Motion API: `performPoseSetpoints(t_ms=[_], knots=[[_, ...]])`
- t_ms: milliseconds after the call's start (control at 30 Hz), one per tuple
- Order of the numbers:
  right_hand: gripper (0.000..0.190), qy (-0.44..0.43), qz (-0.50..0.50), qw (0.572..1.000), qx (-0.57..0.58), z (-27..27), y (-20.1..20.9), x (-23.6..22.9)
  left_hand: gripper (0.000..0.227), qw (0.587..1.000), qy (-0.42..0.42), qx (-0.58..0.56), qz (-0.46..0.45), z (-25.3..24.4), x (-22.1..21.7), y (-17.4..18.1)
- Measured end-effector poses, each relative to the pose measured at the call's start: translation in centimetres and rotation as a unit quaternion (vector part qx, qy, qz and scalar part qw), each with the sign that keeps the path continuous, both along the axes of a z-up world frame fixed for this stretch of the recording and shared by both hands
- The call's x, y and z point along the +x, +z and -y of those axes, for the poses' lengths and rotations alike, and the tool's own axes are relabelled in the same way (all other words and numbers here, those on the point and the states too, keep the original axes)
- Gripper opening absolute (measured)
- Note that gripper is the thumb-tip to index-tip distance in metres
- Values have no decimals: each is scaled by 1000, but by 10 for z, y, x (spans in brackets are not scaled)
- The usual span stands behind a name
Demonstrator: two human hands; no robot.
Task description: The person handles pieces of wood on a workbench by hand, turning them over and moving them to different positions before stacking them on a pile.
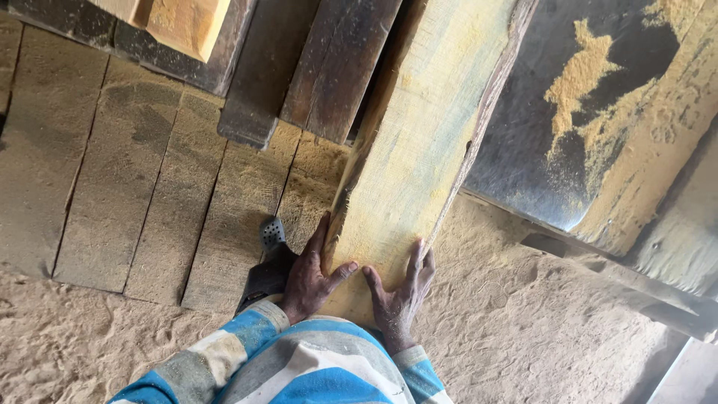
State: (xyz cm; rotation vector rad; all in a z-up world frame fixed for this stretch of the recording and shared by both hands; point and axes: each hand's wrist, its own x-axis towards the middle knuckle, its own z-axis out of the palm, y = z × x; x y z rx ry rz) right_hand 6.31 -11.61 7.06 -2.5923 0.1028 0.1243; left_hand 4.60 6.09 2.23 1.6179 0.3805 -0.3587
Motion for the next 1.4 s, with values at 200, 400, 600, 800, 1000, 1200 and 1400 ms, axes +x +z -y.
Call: performPoseSetpoints(t_ms=[200, 400, 600, 800, 1000, 1200, 1400], knots=[[108, -6, 5, 1000, -11, -6, 0, 30, 108, 1000, -1, 9, 10, -5, 29, -1], [106, 13, 27, 1000, -2, -10, 1, 67, 109, 1000, -7, 16, 1, -6, 63, -5], [107, -13, 3, 999, -36, -11, -4, 106, 110, 995, -75, 60, 6, -10, 103, -5], [106, 3, 1, 997, -76, -10, -7, 141, 106, 953, -122, 191, 203, -20, 135, 7], [104, 31, 33, 995, -94, -12, -7, 177, 111, 947, -116, 199, 225, -16, 173, 13], [102, 40, 45, 996, -58, -10, -13, 213, 109, 961, -112, 165, 189, -12, 212, 14], [101, 32, 48, 998, -23, -11, -14, 252, 109, 967, -80, 153, 186, -5, 247, 9]])
